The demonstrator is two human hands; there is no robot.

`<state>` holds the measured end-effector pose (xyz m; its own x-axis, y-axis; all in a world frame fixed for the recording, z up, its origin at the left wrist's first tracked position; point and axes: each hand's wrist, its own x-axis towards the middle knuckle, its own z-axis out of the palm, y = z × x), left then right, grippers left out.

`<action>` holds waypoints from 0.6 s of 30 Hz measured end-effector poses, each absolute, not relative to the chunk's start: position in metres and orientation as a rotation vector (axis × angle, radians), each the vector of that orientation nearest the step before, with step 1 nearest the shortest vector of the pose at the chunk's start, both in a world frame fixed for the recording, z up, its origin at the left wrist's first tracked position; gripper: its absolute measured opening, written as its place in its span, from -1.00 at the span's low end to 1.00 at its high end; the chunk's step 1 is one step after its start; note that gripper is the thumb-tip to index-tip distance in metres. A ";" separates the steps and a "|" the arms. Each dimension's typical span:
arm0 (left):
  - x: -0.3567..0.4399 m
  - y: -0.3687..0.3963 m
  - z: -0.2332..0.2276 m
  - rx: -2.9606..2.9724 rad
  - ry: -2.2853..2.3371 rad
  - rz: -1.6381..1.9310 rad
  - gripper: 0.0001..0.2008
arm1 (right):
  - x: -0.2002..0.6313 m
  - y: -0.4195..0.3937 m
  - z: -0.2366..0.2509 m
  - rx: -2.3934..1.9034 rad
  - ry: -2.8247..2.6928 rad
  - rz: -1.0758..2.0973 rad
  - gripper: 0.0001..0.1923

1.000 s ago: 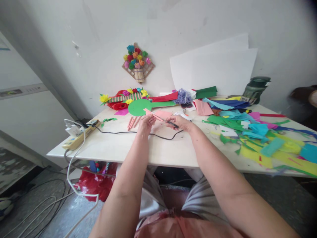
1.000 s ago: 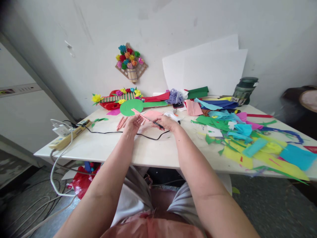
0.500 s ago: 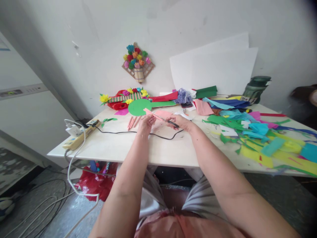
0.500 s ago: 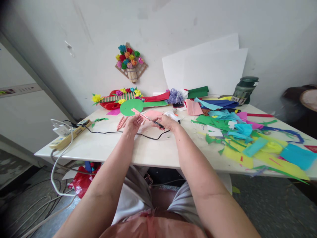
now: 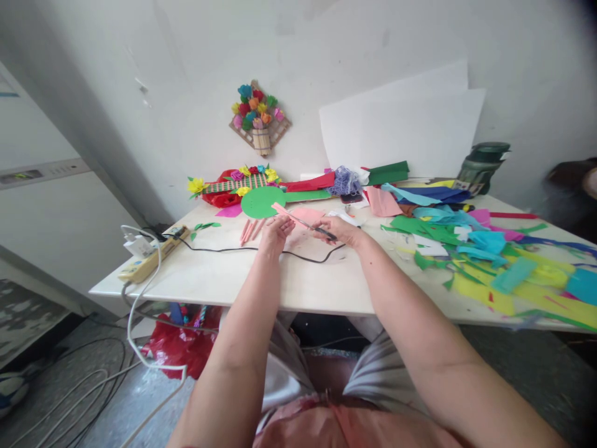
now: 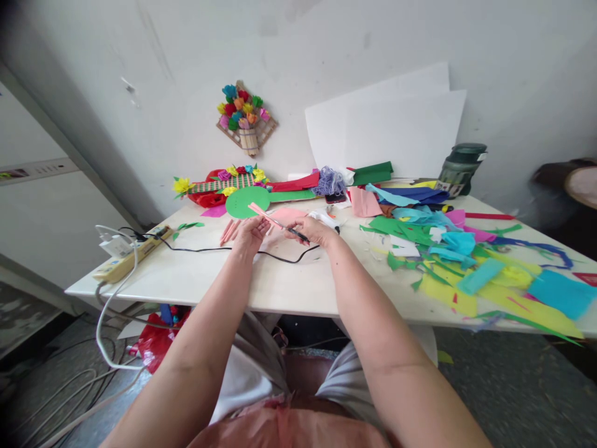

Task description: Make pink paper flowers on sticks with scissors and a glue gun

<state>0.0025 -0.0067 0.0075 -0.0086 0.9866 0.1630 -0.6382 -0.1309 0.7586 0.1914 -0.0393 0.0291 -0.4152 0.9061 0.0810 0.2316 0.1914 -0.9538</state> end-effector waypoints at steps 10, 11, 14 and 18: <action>0.003 -0.008 0.009 0.795 0.600 1.546 -0.94 | 0.192 -0.038 0.027 -1.036 -1.777 1.233 -0.71; 0.003 -0.008 0.009 0.792 0.605 1.547 -0.94 | 0.192 -0.037 0.026 -1.040 -1.776 1.228 -0.71; 0.003 -0.008 0.009 0.783 0.608 1.548 -0.93 | 0.192 -0.035 0.024 -1.044 -1.782 1.219 -0.69; 0.003 -0.010 0.010 0.783 0.607 1.552 -0.93 | 0.193 -0.034 0.023 -1.030 -1.790 1.210 -0.66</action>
<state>0.0032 -0.0097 0.0101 -0.0381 0.9899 0.1368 -0.6348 -0.1297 0.7617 0.1931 -0.0342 0.0227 -0.4121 0.9016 0.1316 0.2136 0.2360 -0.9480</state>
